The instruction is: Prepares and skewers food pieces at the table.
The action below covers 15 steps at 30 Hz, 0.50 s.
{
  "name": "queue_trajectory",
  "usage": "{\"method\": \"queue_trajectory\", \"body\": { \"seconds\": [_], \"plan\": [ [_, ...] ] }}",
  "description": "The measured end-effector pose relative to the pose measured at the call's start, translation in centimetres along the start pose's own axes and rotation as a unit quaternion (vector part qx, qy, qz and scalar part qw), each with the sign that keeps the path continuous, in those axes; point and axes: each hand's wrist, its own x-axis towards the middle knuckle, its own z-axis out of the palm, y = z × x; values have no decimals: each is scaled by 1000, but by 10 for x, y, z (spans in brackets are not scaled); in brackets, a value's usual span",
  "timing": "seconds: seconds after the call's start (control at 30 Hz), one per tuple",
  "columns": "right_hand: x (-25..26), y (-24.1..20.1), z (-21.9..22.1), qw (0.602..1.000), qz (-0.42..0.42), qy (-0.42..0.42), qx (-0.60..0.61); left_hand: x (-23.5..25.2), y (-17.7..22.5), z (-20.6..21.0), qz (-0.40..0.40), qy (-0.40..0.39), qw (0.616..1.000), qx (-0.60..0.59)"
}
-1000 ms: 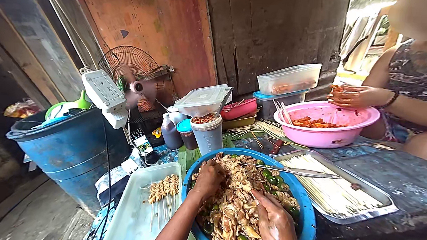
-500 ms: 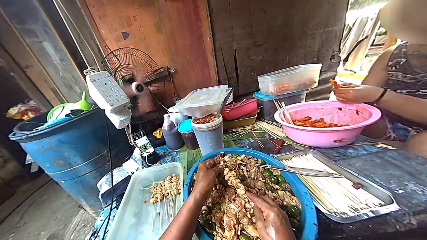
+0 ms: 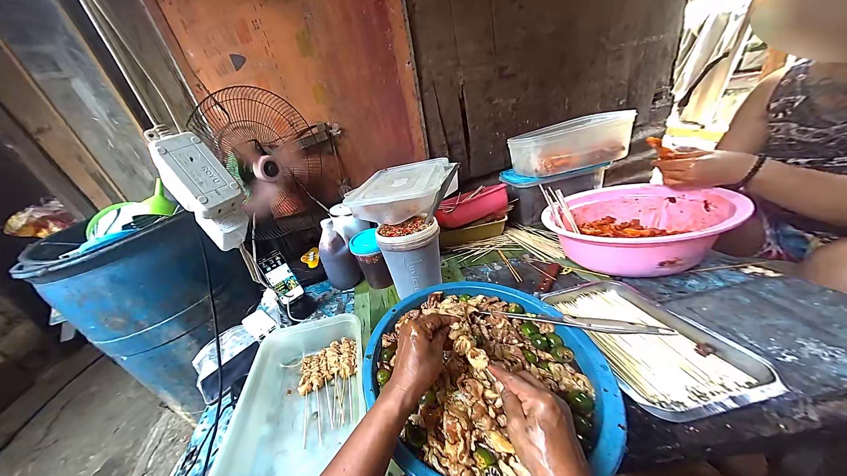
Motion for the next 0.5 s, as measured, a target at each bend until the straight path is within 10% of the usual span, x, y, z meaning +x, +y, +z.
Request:
{"method": "queue_trajectory", "body": {
  "seconds": [0.2,0.37,0.5],
  "plan": [
    [5,1,-4,996,61,54,47,13,6,5,19,-69,993,-93],
    [2,5,-9,992,91,66,51,31,-1,21,20,-213,950,228],
    [0,4,-9,992,88,68,60,40,-11,18,-11,-211,944,254]
  ]
}}
